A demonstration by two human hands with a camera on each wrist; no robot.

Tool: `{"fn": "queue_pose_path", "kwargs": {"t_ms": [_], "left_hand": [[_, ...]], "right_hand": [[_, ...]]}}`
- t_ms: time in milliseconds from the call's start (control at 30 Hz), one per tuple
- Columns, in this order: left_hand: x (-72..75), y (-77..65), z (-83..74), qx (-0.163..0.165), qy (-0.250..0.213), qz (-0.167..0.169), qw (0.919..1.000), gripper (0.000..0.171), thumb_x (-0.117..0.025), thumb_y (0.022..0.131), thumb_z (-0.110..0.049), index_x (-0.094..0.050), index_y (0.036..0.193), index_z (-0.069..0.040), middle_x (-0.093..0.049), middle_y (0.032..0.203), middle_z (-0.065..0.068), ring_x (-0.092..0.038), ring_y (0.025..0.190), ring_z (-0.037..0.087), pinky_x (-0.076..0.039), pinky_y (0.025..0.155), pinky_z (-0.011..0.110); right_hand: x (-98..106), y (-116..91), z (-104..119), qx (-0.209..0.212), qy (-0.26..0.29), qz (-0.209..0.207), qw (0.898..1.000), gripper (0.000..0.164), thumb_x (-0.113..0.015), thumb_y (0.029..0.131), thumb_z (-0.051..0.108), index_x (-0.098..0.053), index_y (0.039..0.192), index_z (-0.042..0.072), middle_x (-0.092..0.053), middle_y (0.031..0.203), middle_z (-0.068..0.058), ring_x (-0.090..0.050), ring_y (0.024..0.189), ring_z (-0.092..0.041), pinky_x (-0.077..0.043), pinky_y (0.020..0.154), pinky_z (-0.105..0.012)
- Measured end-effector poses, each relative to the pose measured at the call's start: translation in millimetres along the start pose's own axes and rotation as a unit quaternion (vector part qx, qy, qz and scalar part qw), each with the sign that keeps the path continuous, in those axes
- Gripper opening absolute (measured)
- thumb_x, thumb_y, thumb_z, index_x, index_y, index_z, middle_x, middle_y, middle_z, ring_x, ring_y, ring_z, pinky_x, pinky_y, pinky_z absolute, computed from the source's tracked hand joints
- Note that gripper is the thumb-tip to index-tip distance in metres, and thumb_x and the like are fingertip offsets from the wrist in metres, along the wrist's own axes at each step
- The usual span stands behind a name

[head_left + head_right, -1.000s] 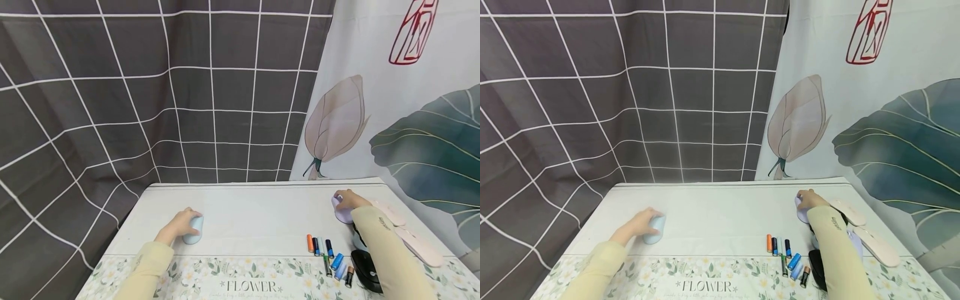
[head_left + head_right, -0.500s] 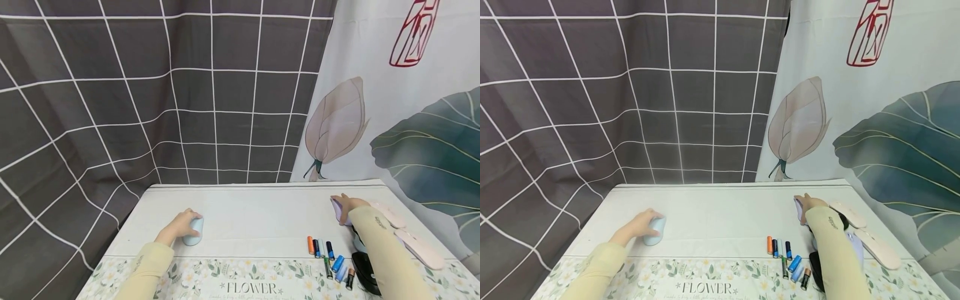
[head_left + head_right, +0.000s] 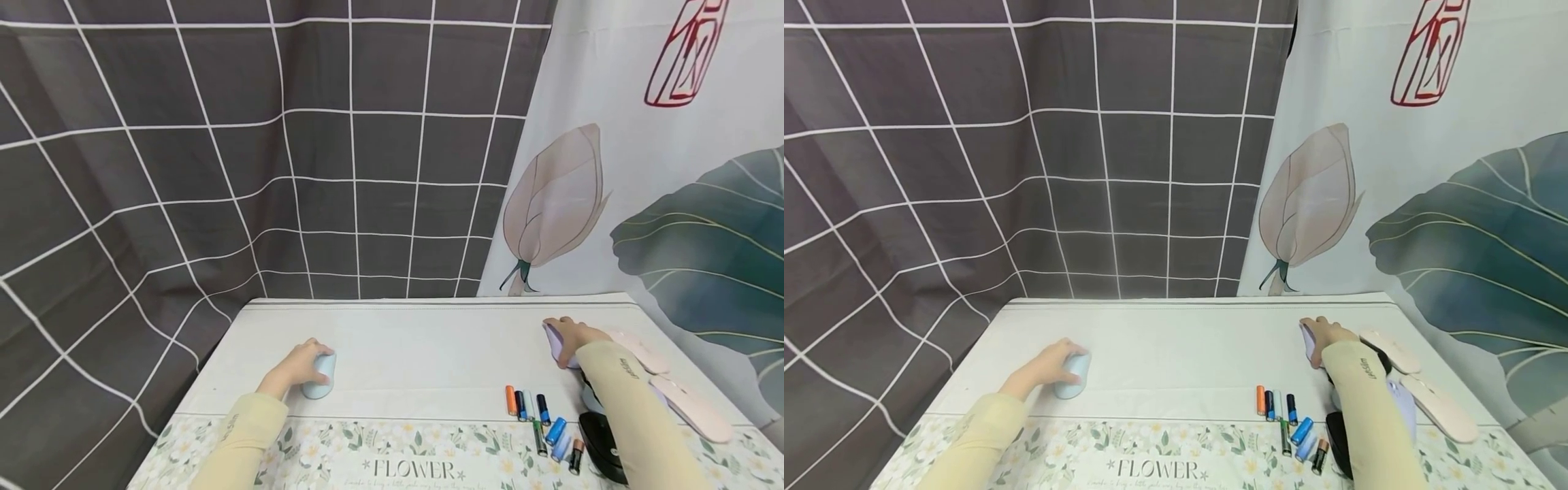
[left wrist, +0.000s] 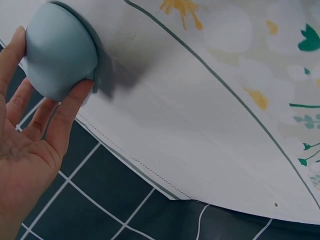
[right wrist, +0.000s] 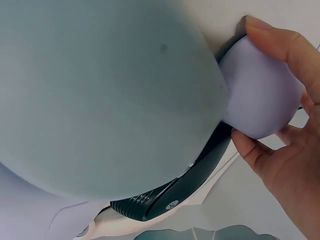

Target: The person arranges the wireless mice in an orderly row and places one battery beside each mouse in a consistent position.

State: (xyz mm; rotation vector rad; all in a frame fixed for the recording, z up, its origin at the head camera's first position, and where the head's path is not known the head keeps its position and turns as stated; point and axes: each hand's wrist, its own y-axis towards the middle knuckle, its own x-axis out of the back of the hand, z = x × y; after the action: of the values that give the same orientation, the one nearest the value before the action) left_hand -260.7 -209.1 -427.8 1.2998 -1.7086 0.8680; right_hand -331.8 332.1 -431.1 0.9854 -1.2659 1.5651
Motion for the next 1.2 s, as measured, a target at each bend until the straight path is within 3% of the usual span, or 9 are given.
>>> {"fn": "queue_pose_path", "kwargs": {"t_ms": [167, 200, 300, 533, 1000, 1200], "left_hand": [[-2.3, 3.4, 6.9, -0.011, -0.010, 0.004, 0.9999, 0.058, -0.083, 0.065, -0.020, -0.062, 0.116, -0.002, -0.057, 0.115, 0.018, -0.055, 0.105, 0.039, -0.049, 0.089, 0.055], [-4.4, 5.5, 12.1, -0.029, -0.003, 0.000, 0.9996, 0.058, -0.082, 0.066, -0.025, -0.063, 0.116, -0.003, -0.058, 0.113, 0.017, -0.055, 0.103, 0.038, -0.051, 0.086, 0.053], [-4.2, 8.6, 14.9, -0.042, 0.002, 0.000, 0.9991, 0.060, -0.082, 0.065, -0.028, -0.062, 0.116, -0.003, -0.058, 0.112, 0.018, -0.056, 0.101, 0.038, -0.052, 0.084, 0.053], [0.0, 4.0, 2.5, 0.011, 0.003, 0.010, 0.9999, 0.059, -0.082, 0.064, -0.019, -0.062, 0.117, -0.004, -0.058, 0.119, 0.018, -0.053, 0.110, 0.039, -0.048, 0.092, 0.055], [1.8, 3.6, 2.2, 0.011, -0.001, 0.012, 0.9999, 0.057, -0.081, 0.067, -0.017, -0.060, 0.118, -0.002, -0.055, 0.126, 0.021, -0.049, 0.116, 0.044, -0.045, 0.094, 0.058], [1.7, 2.3, 0.5, 0.002, 0.004, 0.011, 0.9999, 0.056, -0.081, 0.066, -0.017, -0.061, 0.116, -0.002, -0.056, 0.123, 0.021, -0.050, 0.114, 0.044, -0.045, 0.094, 0.057]], "right_hand": [[3, 0, -1, 0.026, 0.016, -0.012, 0.999, 0.100, -0.083, 0.060, 0.024, -0.028, 0.140, -0.001, -0.027, 0.135, -0.040, -0.034, 0.115, -0.059, -0.037, 0.086, -0.073], [4, 0, 0, 0.035, 0.021, -0.016, 0.999, 0.099, -0.082, 0.061, 0.024, -0.028, 0.140, -0.001, -0.027, 0.134, -0.041, -0.034, 0.115, -0.059, -0.037, 0.085, -0.073], [5, 2, 0, 0.068, 0.033, -0.030, 0.997, 0.095, -0.079, 0.062, 0.023, -0.028, 0.138, -0.002, -0.028, 0.132, -0.043, -0.037, 0.109, -0.059, -0.040, 0.083, -0.071], [5, 4, 11, 0.133, 0.054, -0.053, 0.988, 0.086, -0.075, 0.065, 0.026, -0.033, 0.133, -0.006, -0.030, 0.126, -0.047, -0.040, 0.097, -0.054, -0.044, 0.075, -0.062], [1, 6, 66, 0.210, 0.040, -0.102, 0.972, 0.087, -0.076, 0.063, 0.028, -0.037, 0.134, -0.002, -0.037, 0.125, -0.042, -0.044, 0.094, -0.046, -0.046, 0.066, -0.049], [-8, -1, 95, 0.219, 0.032, -0.092, 0.971, 0.087, -0.077, 0.063, 0.029, -0.039, 0.134, -0.004, -0.040, 0.121, -0.040, -0.045, 0.092, -0.043, -0.046, 0.066, -0.047]]}}
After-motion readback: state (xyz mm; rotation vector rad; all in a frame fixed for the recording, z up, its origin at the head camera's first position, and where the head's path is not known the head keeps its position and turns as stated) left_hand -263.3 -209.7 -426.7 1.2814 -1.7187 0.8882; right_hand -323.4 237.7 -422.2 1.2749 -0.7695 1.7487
